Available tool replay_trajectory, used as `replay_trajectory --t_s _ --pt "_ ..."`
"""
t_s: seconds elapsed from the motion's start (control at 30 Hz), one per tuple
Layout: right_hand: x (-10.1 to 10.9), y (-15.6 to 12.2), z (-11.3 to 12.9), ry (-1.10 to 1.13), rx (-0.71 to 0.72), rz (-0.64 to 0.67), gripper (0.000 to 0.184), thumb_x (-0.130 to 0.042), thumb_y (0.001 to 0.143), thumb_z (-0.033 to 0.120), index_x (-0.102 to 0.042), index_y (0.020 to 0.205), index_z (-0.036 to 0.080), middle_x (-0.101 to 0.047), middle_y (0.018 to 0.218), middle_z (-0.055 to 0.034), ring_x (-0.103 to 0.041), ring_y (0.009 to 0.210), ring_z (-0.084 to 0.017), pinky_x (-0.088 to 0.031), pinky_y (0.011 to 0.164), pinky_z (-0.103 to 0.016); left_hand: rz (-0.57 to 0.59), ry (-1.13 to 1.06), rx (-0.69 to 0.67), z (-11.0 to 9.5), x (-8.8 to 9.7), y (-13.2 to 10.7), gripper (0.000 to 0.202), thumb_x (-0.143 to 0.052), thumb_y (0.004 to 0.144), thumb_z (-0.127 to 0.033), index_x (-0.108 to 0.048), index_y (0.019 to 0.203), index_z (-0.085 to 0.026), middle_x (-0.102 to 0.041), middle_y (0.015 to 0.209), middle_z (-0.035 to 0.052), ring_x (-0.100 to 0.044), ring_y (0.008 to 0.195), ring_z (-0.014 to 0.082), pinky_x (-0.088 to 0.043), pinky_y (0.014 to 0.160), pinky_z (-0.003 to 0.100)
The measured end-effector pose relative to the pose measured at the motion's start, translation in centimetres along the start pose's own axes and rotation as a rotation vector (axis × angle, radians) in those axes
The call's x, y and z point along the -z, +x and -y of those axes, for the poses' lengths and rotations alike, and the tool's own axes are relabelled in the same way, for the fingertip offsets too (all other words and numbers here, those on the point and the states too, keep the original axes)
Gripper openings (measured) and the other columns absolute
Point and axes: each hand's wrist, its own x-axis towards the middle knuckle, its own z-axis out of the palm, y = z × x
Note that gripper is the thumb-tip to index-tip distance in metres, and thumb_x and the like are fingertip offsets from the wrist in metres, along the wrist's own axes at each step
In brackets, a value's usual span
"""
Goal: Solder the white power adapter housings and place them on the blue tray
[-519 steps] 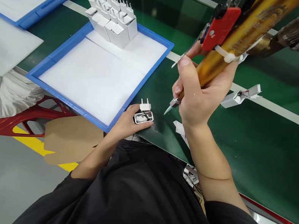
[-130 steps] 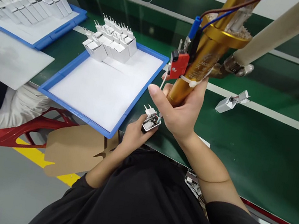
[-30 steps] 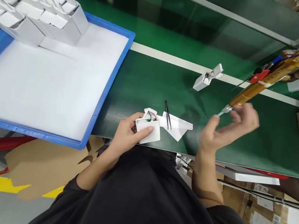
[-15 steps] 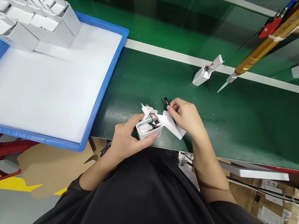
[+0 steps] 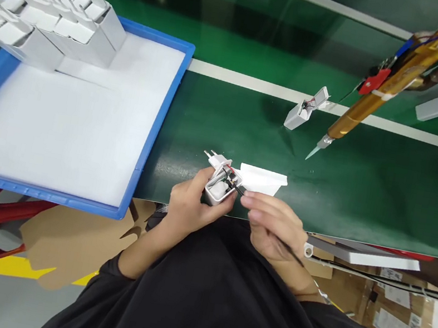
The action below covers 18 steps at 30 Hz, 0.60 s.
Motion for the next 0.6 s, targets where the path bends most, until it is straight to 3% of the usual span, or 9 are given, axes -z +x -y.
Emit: replay_trajectory --t_s 0.07,0.17,0.37,0.6 --pt "-0.2 0.0 0.3 -0.044 0.057 0.066 0.033 -0.064 0.076 0.003 -0.061 0.108 0.010 -0.074 0.101 -0.0141 -0.070 0.106 -0.020 -0.065 0.083 -0.031 -0.008 0.002 -0.052 0.1 0.1 -0.1 0.037 -0.066 0.079 -0.040 -0.061 0.107 -0.016 -0.072 0.079 0.0023 -0.066 0.060 0.0120 -0.049 0.061 0.020" --pt "-0.7 0.0 0.3 -0.107 0.093 0.106 0.024 -0.063 0.078 0.005 -0.062 0.102 0.011 -0.074 0.101 -0.0124 -0.068 0.110 -0.019 -0.064 0.086 -0.031 0.015 -0.021 -0.047 0.3 0.2 -0.2 0.037 -0.063 0.082 -0.041 -0.060 0.109 -0.016 -0.072 0.083 0.0036 -0.067 0.063 0.0126 -0.050 0.063 0.020" --pt "-1.8 0.0 -0.5 -0.176 0.248 0.033 0.019 -0.067 0.077 0.010 -0.065 0.096 0.011 -0.075 0.096 -0.0091 -0.070 0.106 -0.021 -0.065 0.082 -0.030 -0.027 -0.066 -0.041 0.5 -0.1 -0.5 0.039 -0.066 0.079 -0.040 -0.056 0.109 -0.018 -0.070 0.089 0.0048 -0.069 0.073 0.0160 -0.051 0.065 0.022" --pt "-2.2 -0.4 -0.2 -0.140 0.180 0.041 0.017 -0.062 0.082 0.009 -0.065 0.098 0.010 -0.075 0.099 -0.0100 -0.068 0.109 -0.022 -0.065 0.084 -0.032 -0.094 0.000 -0.034 0.5 -0.2 -0.6 0.043 -0.066 0.076 -0.046 -0.054 0.106 -0.018 -0.066 0.083 0.0028 -0.067 0.064 0.0141 -0.049 0.056 0.022"
